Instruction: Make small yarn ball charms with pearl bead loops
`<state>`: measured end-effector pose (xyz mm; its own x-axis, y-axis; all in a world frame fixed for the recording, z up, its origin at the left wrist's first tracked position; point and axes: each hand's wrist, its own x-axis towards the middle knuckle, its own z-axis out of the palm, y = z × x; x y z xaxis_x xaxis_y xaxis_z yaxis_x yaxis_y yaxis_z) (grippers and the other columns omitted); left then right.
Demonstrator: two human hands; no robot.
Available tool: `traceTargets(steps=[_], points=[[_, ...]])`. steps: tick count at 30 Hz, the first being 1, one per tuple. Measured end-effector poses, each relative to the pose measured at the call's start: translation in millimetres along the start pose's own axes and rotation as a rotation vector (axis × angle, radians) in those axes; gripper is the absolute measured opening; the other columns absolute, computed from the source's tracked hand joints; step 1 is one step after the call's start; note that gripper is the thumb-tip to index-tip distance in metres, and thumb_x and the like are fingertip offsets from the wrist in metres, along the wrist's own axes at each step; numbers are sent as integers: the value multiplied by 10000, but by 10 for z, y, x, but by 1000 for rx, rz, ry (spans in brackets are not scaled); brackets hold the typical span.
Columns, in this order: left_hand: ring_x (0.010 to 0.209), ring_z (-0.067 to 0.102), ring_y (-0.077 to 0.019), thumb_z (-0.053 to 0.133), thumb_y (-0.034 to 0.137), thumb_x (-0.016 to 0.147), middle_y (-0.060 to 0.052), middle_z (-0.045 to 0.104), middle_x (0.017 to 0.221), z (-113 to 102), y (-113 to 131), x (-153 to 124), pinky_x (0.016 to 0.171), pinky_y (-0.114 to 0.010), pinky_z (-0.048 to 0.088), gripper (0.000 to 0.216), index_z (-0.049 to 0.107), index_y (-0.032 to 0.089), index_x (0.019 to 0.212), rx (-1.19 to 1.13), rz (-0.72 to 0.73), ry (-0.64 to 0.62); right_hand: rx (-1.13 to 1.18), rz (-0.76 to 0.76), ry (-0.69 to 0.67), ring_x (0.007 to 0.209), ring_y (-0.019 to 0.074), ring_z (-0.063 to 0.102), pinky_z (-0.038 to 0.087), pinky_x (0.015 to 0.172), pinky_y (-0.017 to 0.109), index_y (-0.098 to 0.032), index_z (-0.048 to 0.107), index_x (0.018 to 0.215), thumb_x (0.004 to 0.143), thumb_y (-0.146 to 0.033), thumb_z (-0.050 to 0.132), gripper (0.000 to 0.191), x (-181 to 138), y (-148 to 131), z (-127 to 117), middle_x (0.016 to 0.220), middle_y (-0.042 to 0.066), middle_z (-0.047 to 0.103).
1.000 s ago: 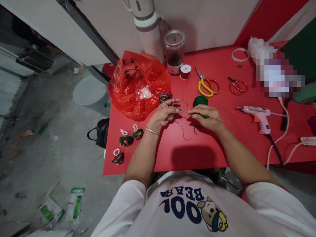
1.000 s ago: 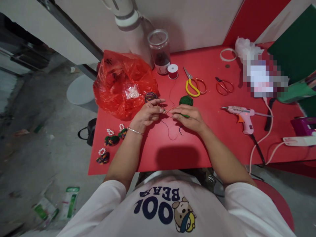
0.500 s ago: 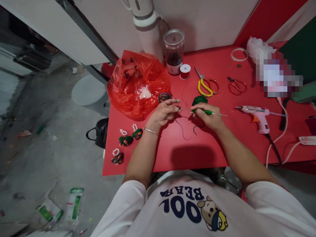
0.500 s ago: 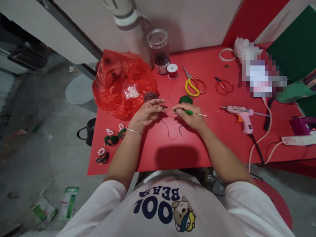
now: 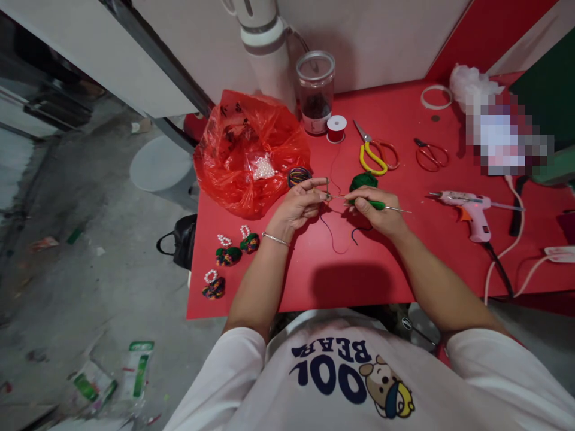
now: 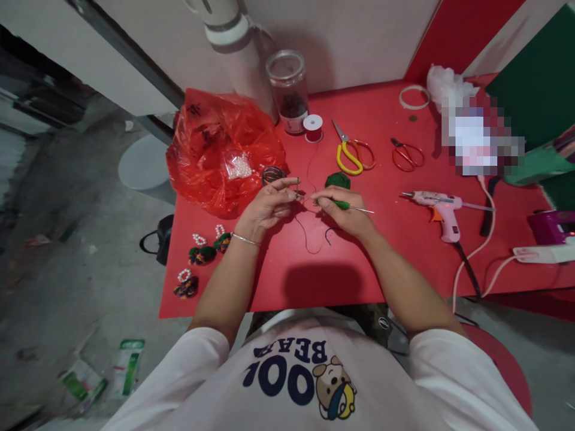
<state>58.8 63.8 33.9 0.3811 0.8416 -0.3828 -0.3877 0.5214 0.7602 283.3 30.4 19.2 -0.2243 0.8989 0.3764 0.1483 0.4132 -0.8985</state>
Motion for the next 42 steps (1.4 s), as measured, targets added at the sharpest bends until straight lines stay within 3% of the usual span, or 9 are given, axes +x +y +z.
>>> traceTargets(steps=[18, 31, 38, 42], points=[[349, 266, 15, 846, 65, 627, -33, 760, 697, 28, -11, -7, 410, -185, 92, 532, 689, 112, 1133, -19, -8, 14, 47, 29, -3, 720, 144, 714, 603, 673, 292, -241, 805, 1020, 995, -522, 661, 317, -4, -5, 3, 897, 44, 780], [337, 266, 16, 871, 81, 588, -20, 748, 664, 16, -36, 11, 402, -185, 72, 527, 692, 112, 1082, -39, 3, 0, 28, 38, -18, 760, 152, 717, 598, 752, 314, -242, 806, 1008, 992, -533, 660, 327, 0, -5, 0, 887, 41, 780], [355, 283, 15, 921, 99, 586, -8, 740, 663, 6, -37, 2, 407, -178, 85, 570, 718, 113, 1117, -37, -1, -22, 78, 86, -5, 700, 144, 698, 578, 678, 302, -251, 812, 1006, 983, -514, 678, 296, -3, -31, 1, 883, 37, 779], [368, 294, 15, 964, 119, 581, -15, 749, 685, -7, -47, 2, 409, -177, 93, 598, 729, 118, 1131, -45, 17, -42, 73, 80, -2, 730, 150, 707, 583, 725, 314, -261, 816, 1010, 985, -516, 677, 292, -9, -12, -2, 885, 34, 781]])
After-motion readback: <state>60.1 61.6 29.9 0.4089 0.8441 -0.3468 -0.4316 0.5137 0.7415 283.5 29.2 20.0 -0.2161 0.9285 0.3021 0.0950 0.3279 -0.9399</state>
